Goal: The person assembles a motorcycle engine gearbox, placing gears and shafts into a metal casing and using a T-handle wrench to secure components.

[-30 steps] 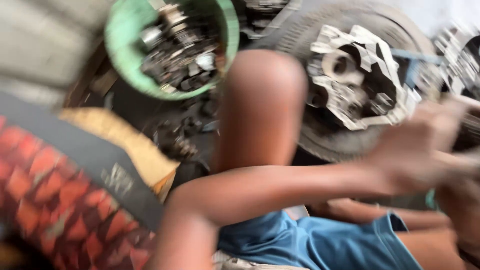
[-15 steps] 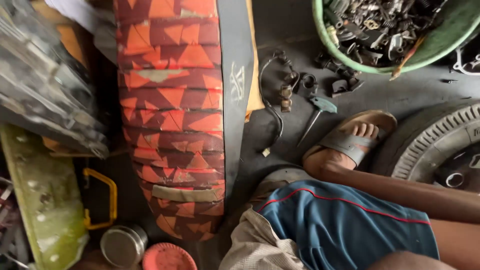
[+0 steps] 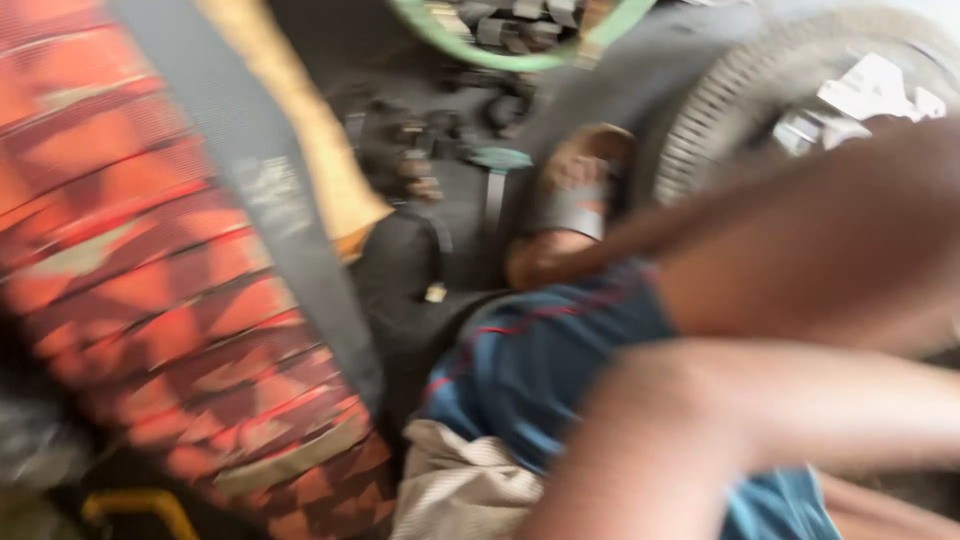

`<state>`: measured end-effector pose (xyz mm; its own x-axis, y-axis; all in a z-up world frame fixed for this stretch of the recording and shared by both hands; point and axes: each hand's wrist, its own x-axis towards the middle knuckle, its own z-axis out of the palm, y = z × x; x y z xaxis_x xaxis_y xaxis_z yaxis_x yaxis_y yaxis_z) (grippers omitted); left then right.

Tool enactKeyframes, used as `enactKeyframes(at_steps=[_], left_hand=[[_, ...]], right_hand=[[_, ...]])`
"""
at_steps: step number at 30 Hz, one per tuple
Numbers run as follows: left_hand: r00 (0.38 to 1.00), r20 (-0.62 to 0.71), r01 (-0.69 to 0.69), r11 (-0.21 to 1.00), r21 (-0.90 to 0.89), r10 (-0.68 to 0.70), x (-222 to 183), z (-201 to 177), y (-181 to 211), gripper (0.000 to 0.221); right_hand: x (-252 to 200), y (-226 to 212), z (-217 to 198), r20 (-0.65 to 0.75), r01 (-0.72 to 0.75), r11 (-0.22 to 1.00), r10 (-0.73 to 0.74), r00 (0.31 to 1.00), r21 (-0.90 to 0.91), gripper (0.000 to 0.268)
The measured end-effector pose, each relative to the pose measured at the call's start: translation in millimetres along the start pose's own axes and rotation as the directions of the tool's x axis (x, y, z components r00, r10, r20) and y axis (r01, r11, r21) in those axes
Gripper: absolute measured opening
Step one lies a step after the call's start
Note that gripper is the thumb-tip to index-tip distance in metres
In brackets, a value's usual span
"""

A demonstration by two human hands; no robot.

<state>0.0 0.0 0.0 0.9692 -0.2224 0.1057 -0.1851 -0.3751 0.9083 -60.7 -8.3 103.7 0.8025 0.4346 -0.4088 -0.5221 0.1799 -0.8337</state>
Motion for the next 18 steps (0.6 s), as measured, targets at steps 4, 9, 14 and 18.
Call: enactKeyframes(at_steps=[4, 9, 14, 18], left_hand=[[1.000, 0.020, -0.003, 0.996, -0.084, 0.005, 6.9, 9.6, 22.8, 0.059], [0.961, -0.226, -0.274, 0.612, -0.742, 0.156, -60.9, -27.4, 4.9, 0.059], [0.945, 0.028, 0.198, 0.500, -0.843, -0.326, -110.6, -90.0, 23.2, 0.059], [0.950, 0.013, 0.143, 0.398, -0.906, -0.311, -109.1, -110.1, 44.2, 0.059]], right_hand=[[-50.9, -18.1, -40.8, -0.126, 0.073, 0.997, -0.070, 0.990, 0.022, 0.039], [-85.0, -3.9, -66.5, -0.110, 0.087, 0.996, -0.090, 0.990, -0.029, 0.047], [-77.5, 8.7, -37.5, -0.079, 0.084, 0.946, -0.114, 0.990, -0.313, 0.068], [-70.5, -3.7, -21.1, 0.037, 0.329, 0.749, -0.378, 0.925, -0.575, 0.055]])
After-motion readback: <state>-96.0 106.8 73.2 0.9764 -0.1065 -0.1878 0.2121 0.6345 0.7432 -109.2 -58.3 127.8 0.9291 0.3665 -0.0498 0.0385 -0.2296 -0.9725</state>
